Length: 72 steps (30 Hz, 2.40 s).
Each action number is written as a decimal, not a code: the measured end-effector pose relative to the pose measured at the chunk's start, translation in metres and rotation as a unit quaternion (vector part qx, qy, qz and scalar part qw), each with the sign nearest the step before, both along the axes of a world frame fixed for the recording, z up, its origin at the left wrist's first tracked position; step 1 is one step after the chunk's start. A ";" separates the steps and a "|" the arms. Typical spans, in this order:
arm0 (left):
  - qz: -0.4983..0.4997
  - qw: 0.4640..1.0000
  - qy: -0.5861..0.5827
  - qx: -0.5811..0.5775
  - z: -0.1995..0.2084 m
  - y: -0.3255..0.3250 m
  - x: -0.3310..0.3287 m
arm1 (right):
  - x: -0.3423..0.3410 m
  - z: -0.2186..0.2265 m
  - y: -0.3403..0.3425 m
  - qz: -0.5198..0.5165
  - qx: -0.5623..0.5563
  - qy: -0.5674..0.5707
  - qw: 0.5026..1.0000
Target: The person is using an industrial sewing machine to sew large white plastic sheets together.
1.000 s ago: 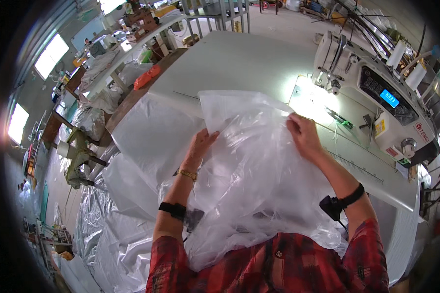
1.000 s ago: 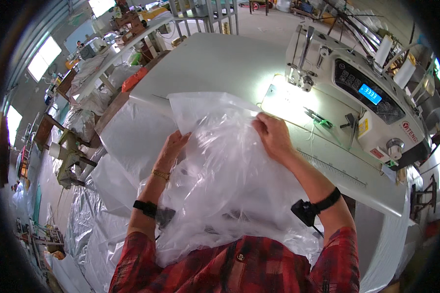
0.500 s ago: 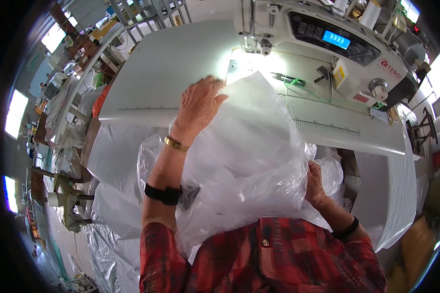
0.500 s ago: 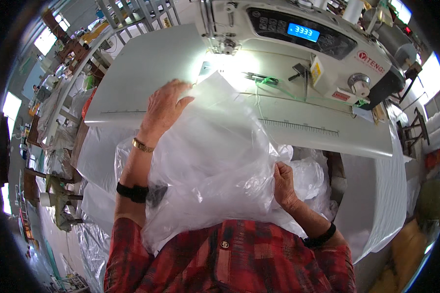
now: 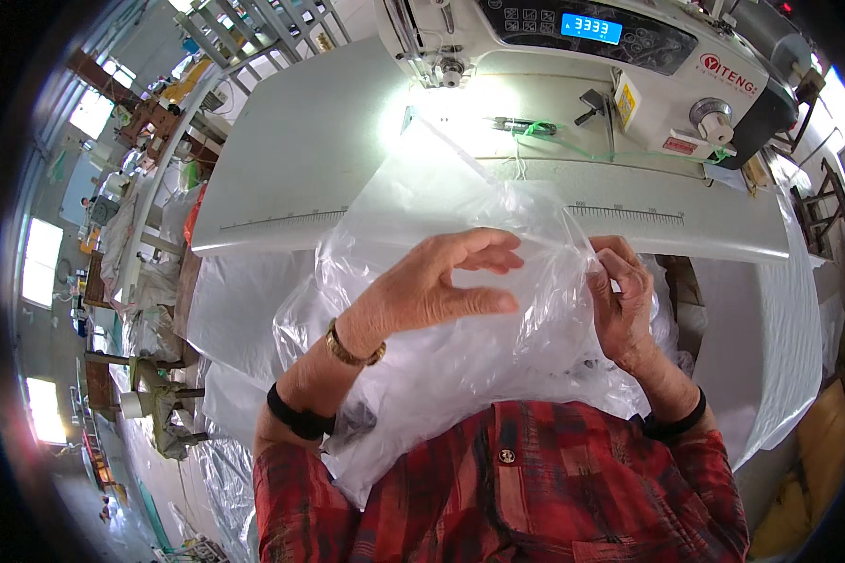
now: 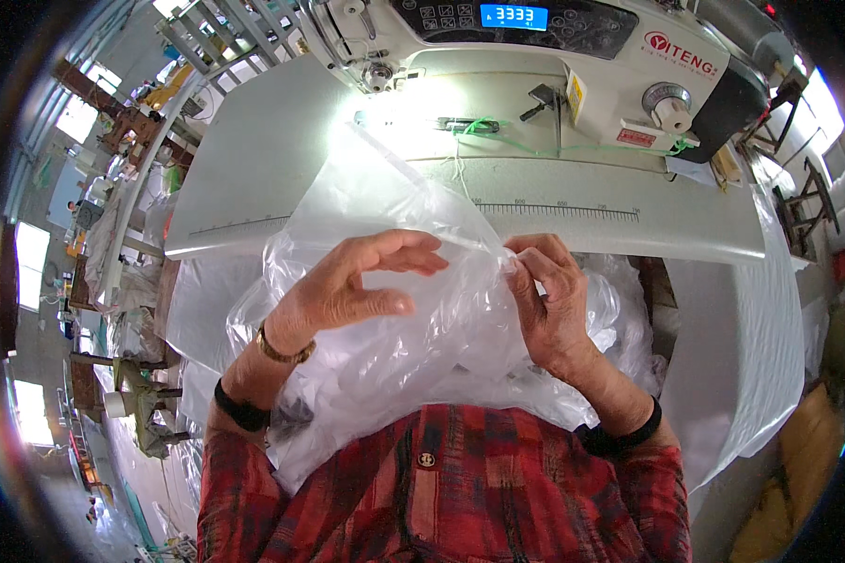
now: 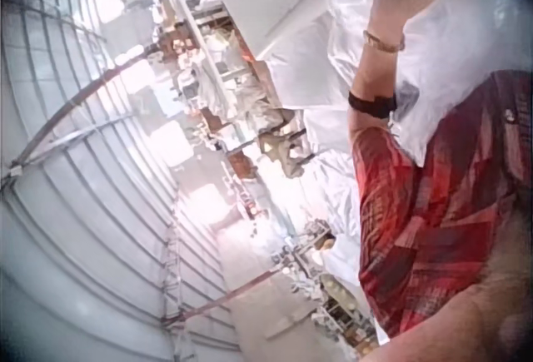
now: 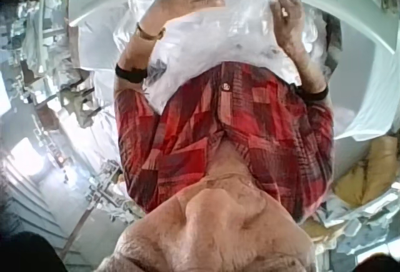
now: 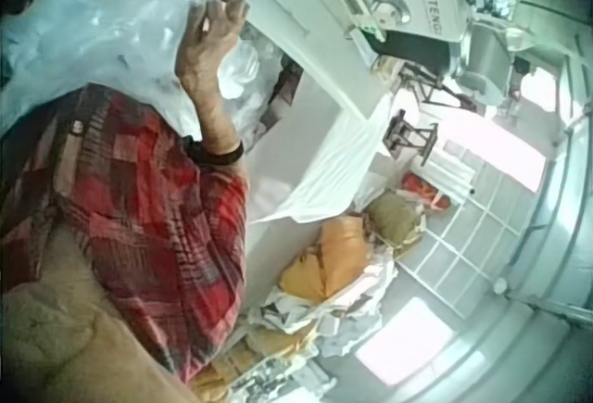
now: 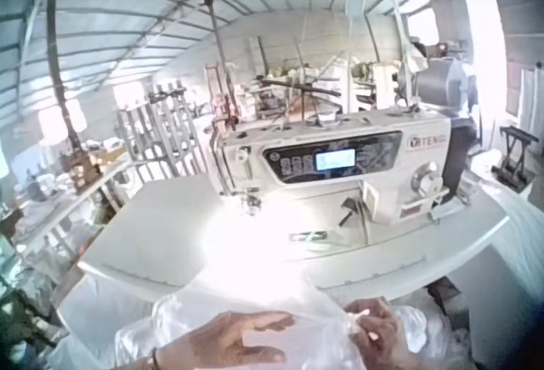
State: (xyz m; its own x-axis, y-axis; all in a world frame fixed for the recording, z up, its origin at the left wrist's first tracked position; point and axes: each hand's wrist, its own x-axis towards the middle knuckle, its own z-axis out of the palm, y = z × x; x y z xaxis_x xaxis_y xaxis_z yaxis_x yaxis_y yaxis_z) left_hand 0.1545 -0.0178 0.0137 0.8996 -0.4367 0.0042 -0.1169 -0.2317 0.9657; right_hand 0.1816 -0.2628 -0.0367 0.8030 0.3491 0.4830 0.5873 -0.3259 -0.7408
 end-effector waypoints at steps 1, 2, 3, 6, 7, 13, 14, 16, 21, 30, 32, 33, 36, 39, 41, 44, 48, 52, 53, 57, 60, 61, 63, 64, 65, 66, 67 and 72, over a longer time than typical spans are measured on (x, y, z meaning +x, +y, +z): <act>0.012 1.000 -0.006 0.015 0.001 -0.002 -0.007 | 0.000 0.008 0.002 0.010 -0.002 -0.019 1.000; 0.014 1.000 -0.008 0.017 0.003 -0.004 -0.010 | -0.001 0.015 0.003 0.012 -0.001 -0.021 1.000; 0.028 0.999 0.016 0.032 0.006 -0.004 -0.013 | -0.001 0.020 0.005 0.030 -0.006 0.006 1.000; 0.067 0.994 0.081 0.001 0.015 0.001 -0.023 | -0.005 0.029 0.010 0.069 0.021 0.078 0.994; 0.108 0.993 0.040 -0.012 0.018 0.005 -0.026 | -0.006 0.031 0.012 0.084 0.059 0.139 0.985; 0.271 0.934 -0.233 0.020 0.020 0.030 -0.025 | -0.014 0.027 0.026 0.204 0.170 0.179 0.947; 0.277 0.933 -0.229 0.021 0.019 0.032 -0.023 | -0.015 0.027 0.028 0.206 0.168 0.180 0.947; 0.241 0.943 -0.223 0.054 0.019 0.033 -0.018 | -0.015 0.025 0.032 0.248 0.183 0.168 0.936; 0.098 0.980 -0.049 -0.166 0.024 0.020 -0.013 | -0.017 0.019 0.031 0.254 0.156 0.229 0.927; 0.283 0.933 -0.212 0.066 0.026 0.065 0.000 | -0.046 -0.029 0.008 0.297 -0.260 0.110 0.912; 0.277 0.924 -0.225 0.134 0.015 0.076 0.009 | -0.053 -0.032 0.000 0.433 -0.229 0.115 0.864; 0.288 0.922 -0.206 0.155 0.007 0.078 0.015 | -0.053 -0.030 -0.003 0.410 -0.252 0.187 0.856; 0.322 0.910 -0.195 0.171 -0.013 0.081 0.033 | -0.043 -0.012 -0.004 0.317 -0.234 0.195 0.898; 0.385 0.873 -0.209 0.213 -0.031 0.082 0.043 | -0.021 0.016 0.007 0.213 -0.128 0.115 0.962; 0.413 0.848 -0.252 0.215 -0.040 0.082 0.052 | 0.001 0.027 0.023 0.192 -0.066 0.093 0.975; 0.440 0.822 -0.310 0.185 -0.054 0.083 0.064 | 0.031 0.023 0.060 0.080 -0.061 -0.136 0.986; 0.444 0.828 -0.293 0.178 -0.068 0.081 0.078 | 0.060 0.006 0.099 -0.023 -0.119 -0.255 0.959; 0.440 0.844 -0.253 0.171 -0.063 0.076 0.078 | 0.085 0.001 0.111 0.005 -0.214 -0.097 0.972; 0.431 0.869 -0.183 0.162 -0.058 0.076 0.076 | 0.086 0.001 0.110 0.007 -0.160 -0.076 0.984; 0.381 0.917 -0.111 -0.030 -0.034 0.067 0.056 | 0.077 0.000 0.098 0.091 0.045 0.198 0.975; 0.364 0.920 -0.129 -0.073 -0.014 0.060 0.036 | 0.062 0.000 0.091 0.167 0.203 0.377 0.888; 0.361 0.913 -0.162 -0.099 -0.010 0.053 0.034 | 0.059 0.002 0.088 0.192 0.209 0.372 0.884; 0.358 0.914 -0.169 -0.092 -0.002 0.048 0.028 | 0.054 0.009 0.084 0.216 0.215 0.365 0.879; 0.359 0.913 -0.175 -0.084 0.002 0.046 0.025 | 0.053 0.014 0.080 0.204 0.172 0.338 0.903; 0.357 0.913 -0.178 -0.086 0.004 0.043 0.022 | 0.052 0.021 0.079 0.174 0.124 0.310 0.926; 0.362 0.910 -0.186 -0.077 0.006 0.040 0.019 | 0.051 0.028 0.078 0.190 0.127 0.309 0.923; 0.363 0.908 -0.196 -0.070 0.007 0.038 0.017 | 0.049 0.035 0.077 0.181 0.137 0.242 0.943; 0.363 0.908 -0.201 -0.066 0.008 0.030 0.013 | 0.048 0.073 0.080 0.148 0.010 -0.055 0.987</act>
State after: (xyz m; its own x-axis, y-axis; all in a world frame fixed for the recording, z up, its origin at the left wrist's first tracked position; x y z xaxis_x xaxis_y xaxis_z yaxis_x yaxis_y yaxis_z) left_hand 0.1674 0.0118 0.0218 0.8643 0.2985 0.4048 -0.3288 -0.2736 0.9039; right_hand 0.2301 -0.1824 0.0359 0.6095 0.5506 0.5704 0.7320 -0.1145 -0.6716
